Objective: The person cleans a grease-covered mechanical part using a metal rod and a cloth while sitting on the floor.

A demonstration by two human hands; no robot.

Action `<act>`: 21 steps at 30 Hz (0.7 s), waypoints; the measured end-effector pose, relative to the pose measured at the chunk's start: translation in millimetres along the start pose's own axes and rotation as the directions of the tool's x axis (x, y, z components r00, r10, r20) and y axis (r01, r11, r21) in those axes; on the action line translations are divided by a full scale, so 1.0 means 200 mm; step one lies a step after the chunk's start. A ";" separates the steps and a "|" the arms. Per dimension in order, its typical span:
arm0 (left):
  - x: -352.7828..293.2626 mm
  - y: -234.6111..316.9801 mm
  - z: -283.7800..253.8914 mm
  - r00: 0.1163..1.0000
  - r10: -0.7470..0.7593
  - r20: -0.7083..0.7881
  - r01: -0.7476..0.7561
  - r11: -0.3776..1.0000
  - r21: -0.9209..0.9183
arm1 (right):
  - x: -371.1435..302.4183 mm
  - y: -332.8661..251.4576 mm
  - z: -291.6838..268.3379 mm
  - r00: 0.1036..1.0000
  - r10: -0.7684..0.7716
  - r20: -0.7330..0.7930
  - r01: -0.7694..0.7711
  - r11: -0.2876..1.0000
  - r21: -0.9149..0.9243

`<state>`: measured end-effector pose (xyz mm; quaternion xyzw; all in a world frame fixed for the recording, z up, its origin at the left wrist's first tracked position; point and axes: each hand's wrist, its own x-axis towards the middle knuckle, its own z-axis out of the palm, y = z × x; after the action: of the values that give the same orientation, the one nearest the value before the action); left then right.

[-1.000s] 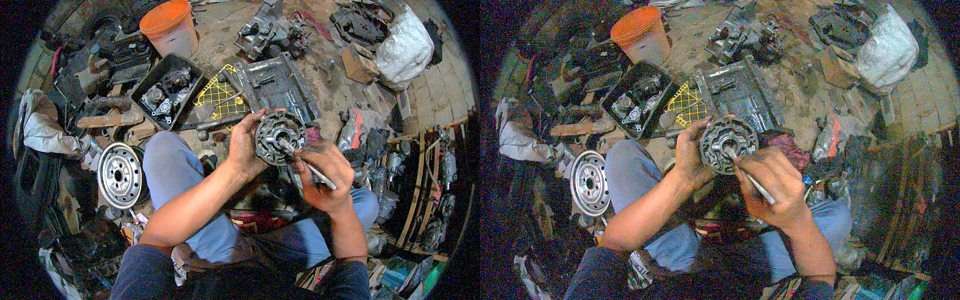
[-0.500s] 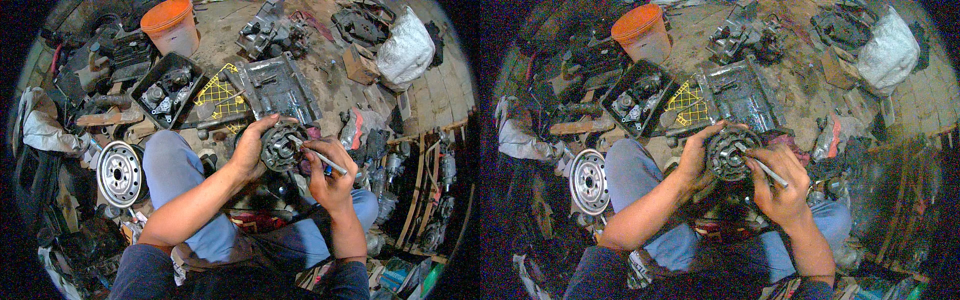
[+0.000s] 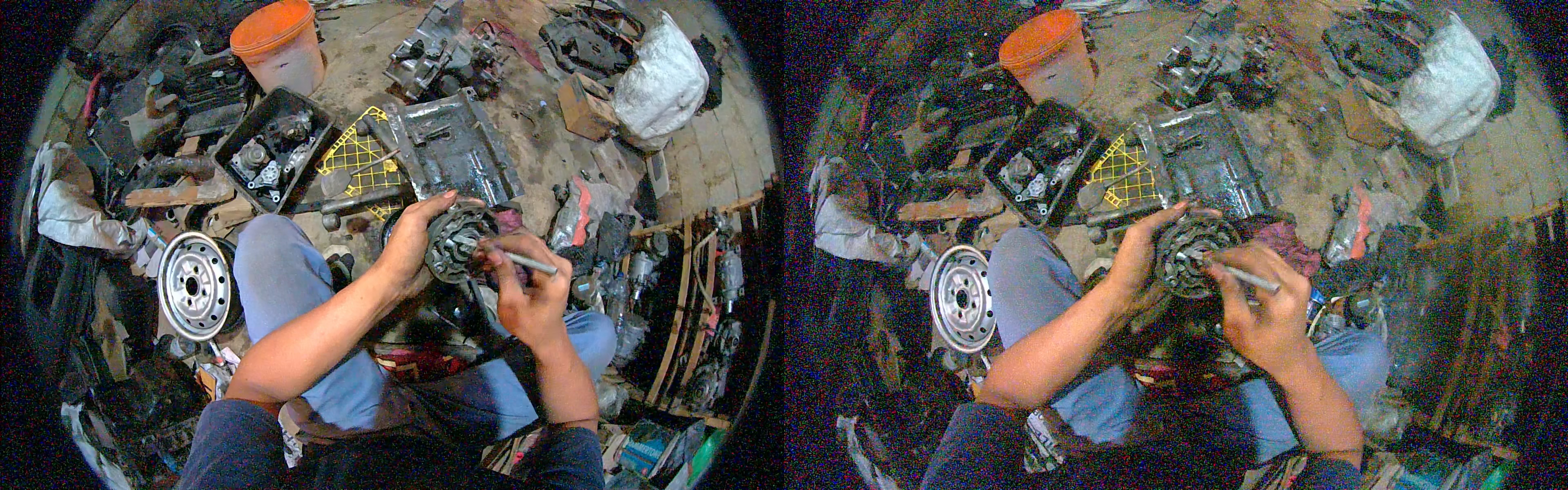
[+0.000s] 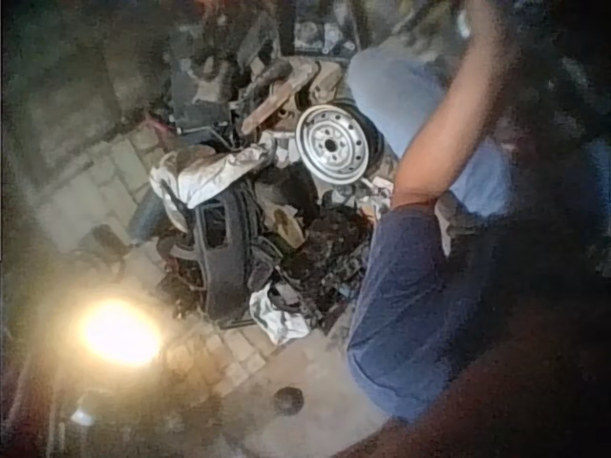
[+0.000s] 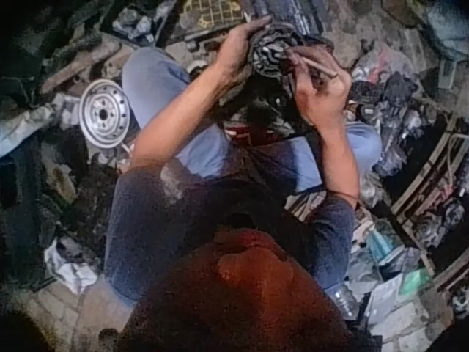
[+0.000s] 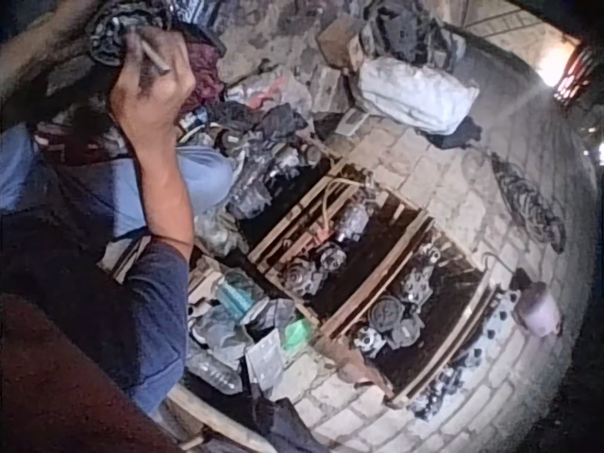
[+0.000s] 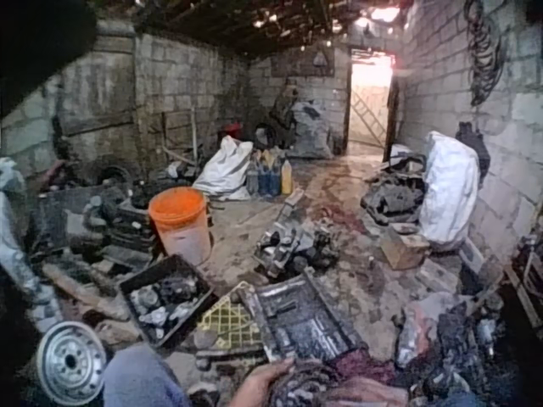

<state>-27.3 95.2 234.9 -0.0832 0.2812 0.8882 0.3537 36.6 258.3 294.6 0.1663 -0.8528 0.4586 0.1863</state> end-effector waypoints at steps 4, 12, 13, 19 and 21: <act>-0.02 0.00 0.05 0.999 0.042 0.001 -0.042 0.999 0.006 | 0.04 0.02 -0.06 0.995 -0.009 -0.102 -0.005 0.991 -0.135; -0.03 0.03 0.06 0.998 0.034 0.059 -0.030 0.998 -0.064 | 0.01 0.02 -0.12 0.945 -0.109 -0.308 0.087 0.993 -0.084; -0.03 0.03 0.05 0.996 0.029 0.079 -0.024 0.997 -0.069 | 0.00 0.03 -0.12 0.924 -0.197 -0.328 0.157 0.977 -0.145; -0.04 0.03 0.04 0.995 0.031 0.098 -0.024 0.997 -0.075 | 0.01 0.01 -0.13 0.929 -0.294 -0.225 0.268 0.953 -0.139; -0.04 0.03 0.03 0.990 0.066 0.125 -0.057 0.996 -0.074 | 0.02 -0.01 -0.13 0.927 -0.318 -0.201 0.295 0.946 -0.137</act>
<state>-25.5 90.0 246.4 -0.0303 0.2291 0.9115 0.3404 38.0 278.2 310.5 0.2358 -0.8132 0.3941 0.3575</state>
